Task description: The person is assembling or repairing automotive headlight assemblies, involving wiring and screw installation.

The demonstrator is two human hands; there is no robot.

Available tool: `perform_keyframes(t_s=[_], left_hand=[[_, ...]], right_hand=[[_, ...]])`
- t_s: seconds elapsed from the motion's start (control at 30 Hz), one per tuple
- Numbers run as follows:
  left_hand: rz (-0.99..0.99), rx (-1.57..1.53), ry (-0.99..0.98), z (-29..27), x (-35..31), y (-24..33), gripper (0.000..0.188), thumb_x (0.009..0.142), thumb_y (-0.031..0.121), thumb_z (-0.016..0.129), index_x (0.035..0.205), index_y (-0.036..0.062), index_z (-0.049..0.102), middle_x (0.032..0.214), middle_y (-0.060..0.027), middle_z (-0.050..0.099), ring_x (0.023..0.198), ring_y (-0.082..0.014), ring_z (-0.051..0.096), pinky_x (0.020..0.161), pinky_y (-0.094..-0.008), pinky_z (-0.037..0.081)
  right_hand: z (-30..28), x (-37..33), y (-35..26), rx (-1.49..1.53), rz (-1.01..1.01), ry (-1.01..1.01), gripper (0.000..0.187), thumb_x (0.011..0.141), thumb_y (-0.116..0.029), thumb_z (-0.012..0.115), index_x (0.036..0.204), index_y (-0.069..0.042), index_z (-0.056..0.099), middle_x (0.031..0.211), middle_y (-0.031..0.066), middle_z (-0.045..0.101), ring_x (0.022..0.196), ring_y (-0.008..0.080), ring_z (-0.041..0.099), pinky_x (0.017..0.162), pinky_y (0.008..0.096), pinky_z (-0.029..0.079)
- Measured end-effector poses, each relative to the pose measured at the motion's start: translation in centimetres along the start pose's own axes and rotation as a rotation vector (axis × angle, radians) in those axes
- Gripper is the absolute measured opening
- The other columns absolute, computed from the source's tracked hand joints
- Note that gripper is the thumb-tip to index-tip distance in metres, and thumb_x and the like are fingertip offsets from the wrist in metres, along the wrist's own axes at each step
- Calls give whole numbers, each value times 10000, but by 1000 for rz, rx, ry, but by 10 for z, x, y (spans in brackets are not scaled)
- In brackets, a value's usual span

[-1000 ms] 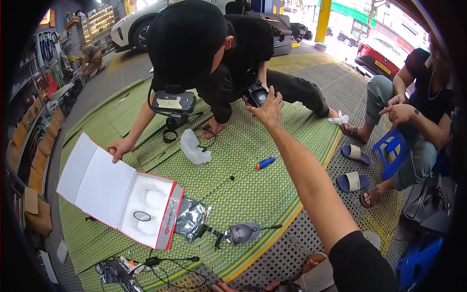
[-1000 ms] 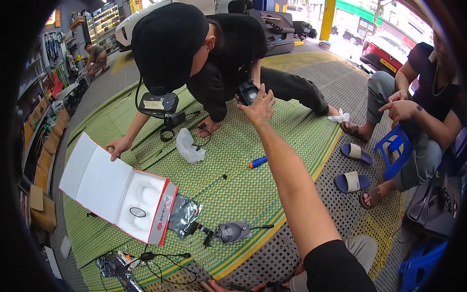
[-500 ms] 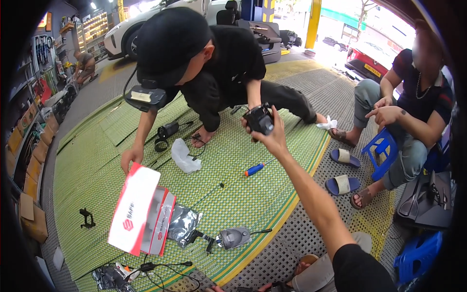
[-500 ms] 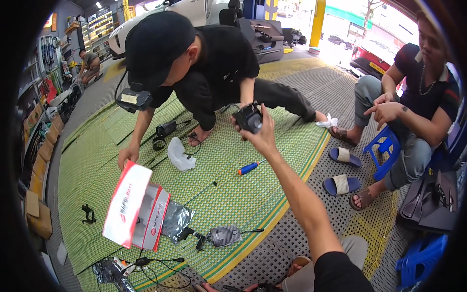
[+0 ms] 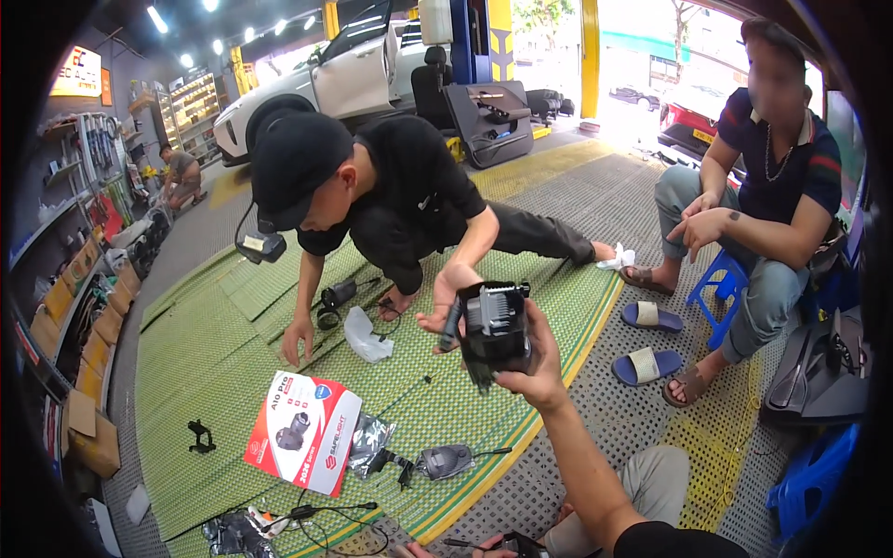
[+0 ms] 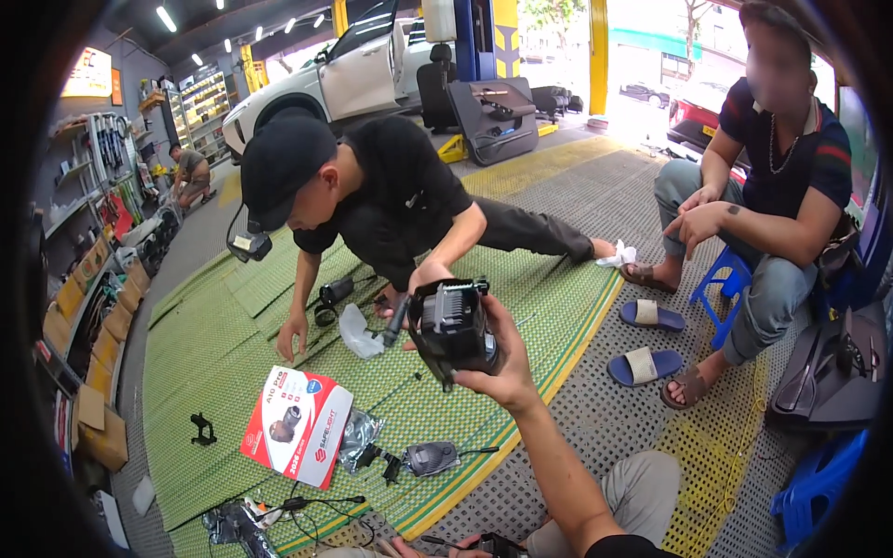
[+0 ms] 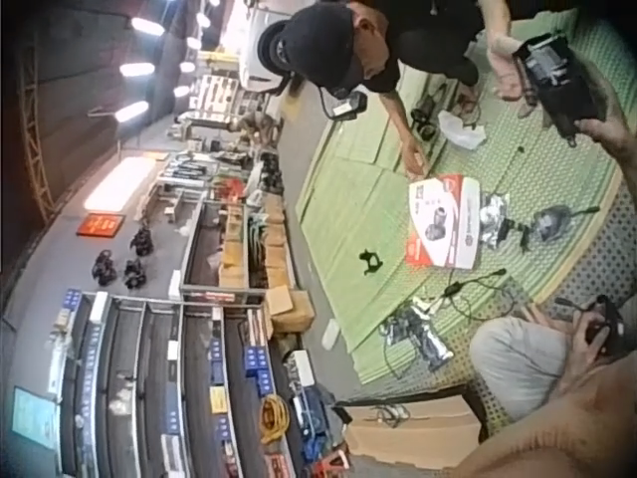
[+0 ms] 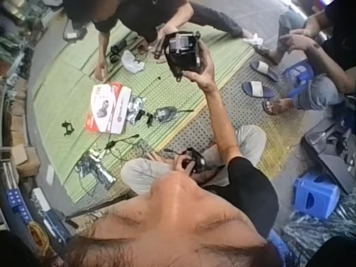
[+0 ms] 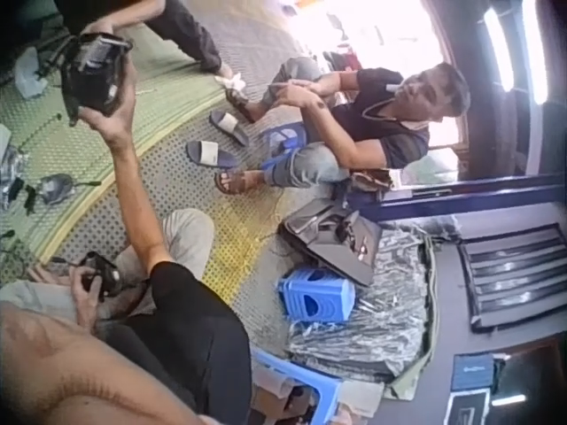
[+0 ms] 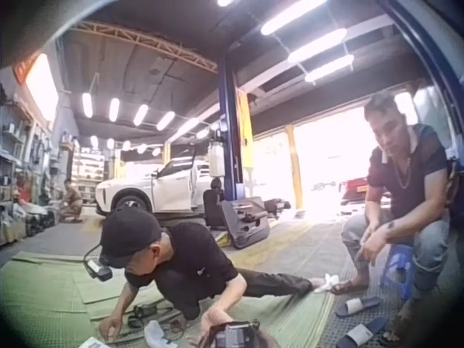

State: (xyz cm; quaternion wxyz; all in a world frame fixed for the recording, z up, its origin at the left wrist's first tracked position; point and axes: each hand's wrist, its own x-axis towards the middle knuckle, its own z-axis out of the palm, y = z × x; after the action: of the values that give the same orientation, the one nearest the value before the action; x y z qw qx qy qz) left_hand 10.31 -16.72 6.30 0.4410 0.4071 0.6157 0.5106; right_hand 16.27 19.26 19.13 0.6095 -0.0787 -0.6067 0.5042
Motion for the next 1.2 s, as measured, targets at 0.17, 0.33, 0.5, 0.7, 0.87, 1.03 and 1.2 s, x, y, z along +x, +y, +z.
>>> perform_keyframes(t_s=[0.17, 0.33, 0.5, 0.7, 0.87, 1.03, 1.2], left_hand=[[78, -9, 40, 0, 0, -12, 261, 874, 137, 834, 1044, 51, 656, 1193, -108, 569, 971, -231, 639, 856, -359, 530], [77, -69, 38, 4, -3, -6, 271, 861, 128, 832, 1053, 65, 652, 1068, -72, 566, 943, -201, 598, 849, -352, 514], [55, -50, 57, 3, -2, -1, 271, 853, 126, 821, 1054, 63, 651, 1062, -79, 564, 959, -211, 595, 859, -354, 508], [75, 8, 57, 1, -4, 3, 247, 874, 143, 809, 1045, 68, 647, 1046, -75, 569, 935, -220, 595, 852, -360, 504], [63, -34, 67, 2, -6, -3, 237, 885, 160, 801, 1044, 71, 649, 1029, -70, 577, 931, -212, 595, 838, -367, 504], [70, -2, 60, -1, -8, -18, 236, 888, 146, 802, 1042, 63, 643, 1162, -94, 601, 922, -205, 598, 818, -372, 508], [140, 24, -2, -6, 4, -17, 376, 793, 114, 851, 1105, 67, 647, 1381, -200, 523, 1239, -336, 528, 1074, -446, 410]], right_hand=[[-2, -21, -22, 578, 133, -192, 1056, 675, -277, 913, 1536, 23, 382, 1488, 309, 485, 1360, 470, 525, 1100, 676, 441], [-22, -46, -11, 756, 215, -289, 1106, 699, -416, 932, 1550, 14, 373, 1488, 324, 474, 1389, 457, 492, 1086, 617, 460], [0, -35, -31, 1339, 460, -445, 618, 1051, -345, 535, 1541, 4, 391, 1562, 358, 374, 1413, 472, 464, 1088, 681, 443], [14, -44, -45, 1088, 230, -314, 949, 842, -624, 703, 1451, 61, 457, 1328, 304, 599, 1246, 521, 573, 980, 563, 575], [-4, -59, -35, 1231, 427, -402, 1336, 462, -300, 1021, 1524, 65, 296, 1449, 449, 381, 1277, 429, 596, 1007, 455, 574], [-2, -52, -11, 1142, -71, -557, 1197, 619, -407, 968, 1554, 58, 383, 1436, 433, 432, 1345, 564, 445, 1042, 672, 439], [-5, -25, -31, 933, -146, -818, 1095, 627, -437, 968, 1461, 102, 509, 1334, 410, 548, 1284, 540, 517, 1019, 665, 414]])
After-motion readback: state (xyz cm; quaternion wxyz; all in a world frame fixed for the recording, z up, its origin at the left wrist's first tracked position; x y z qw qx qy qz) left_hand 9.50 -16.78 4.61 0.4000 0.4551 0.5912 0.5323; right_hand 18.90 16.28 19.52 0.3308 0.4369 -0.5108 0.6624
